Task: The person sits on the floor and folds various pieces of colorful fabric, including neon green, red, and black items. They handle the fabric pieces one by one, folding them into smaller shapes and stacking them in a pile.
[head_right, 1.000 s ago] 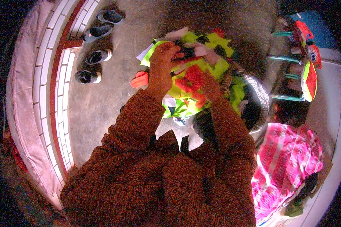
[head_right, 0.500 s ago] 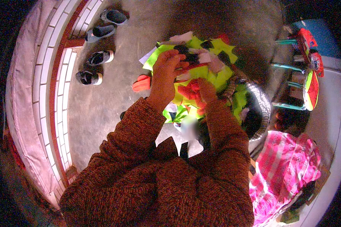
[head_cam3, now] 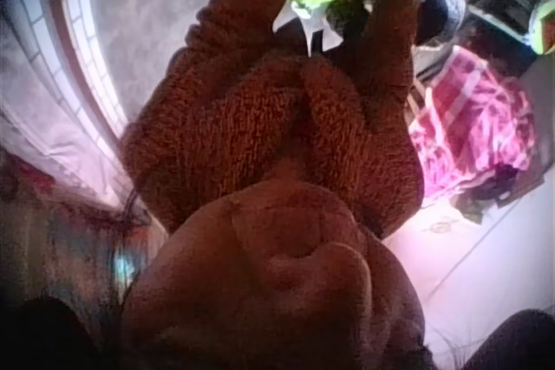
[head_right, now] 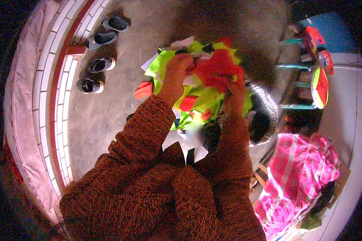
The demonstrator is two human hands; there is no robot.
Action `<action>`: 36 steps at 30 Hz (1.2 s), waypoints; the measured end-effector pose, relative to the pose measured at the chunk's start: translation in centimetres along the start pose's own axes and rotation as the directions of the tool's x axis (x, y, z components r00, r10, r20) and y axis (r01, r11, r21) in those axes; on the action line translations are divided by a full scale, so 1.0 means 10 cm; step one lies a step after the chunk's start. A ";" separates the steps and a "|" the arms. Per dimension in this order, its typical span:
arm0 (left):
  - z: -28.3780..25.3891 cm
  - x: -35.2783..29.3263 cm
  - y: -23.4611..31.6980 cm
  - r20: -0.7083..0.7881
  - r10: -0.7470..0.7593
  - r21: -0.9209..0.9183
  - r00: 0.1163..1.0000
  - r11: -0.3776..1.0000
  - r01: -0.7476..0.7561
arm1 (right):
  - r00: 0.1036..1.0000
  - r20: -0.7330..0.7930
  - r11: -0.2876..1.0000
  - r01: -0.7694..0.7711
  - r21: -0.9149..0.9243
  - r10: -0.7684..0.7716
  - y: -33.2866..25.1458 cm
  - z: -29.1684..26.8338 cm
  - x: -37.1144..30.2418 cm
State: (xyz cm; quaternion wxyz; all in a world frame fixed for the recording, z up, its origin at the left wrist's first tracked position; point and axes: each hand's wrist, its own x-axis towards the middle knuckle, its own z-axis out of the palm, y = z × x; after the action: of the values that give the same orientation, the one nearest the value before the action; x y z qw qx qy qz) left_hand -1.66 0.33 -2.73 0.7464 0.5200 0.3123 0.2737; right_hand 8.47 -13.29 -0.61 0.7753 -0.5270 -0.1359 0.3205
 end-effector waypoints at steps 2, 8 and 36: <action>0.05 0.04 -0.03 0.072 0.020 0.138 0.997 0.990 -0.030 | 0.999 -0.004 0.974 -0.046 0.220 0.048 0.08 -0.10 -0.07; 0.08 -0.01 0.00 0.184 0.520 0.252 0.834 0.795 -0.551 | 0.996 -0.021 0.940 -0.071 0.335 0.083 0.23 0.08 -0.19; 0.38 0.06 0.23 0.146 -0.150 -0.433 0.978 0.879 0.199 | 0.992 -0.125 0.998 0.004 0.058 0.003 0.09 0.17 0.11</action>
State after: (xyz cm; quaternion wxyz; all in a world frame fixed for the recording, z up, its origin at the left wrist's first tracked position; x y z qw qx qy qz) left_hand 1.34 -0.81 0.35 0.8828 0.3194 0.2461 0.2408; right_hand 8.11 -11.13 -0.88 0.7974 -0.5232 -0.0778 0.2905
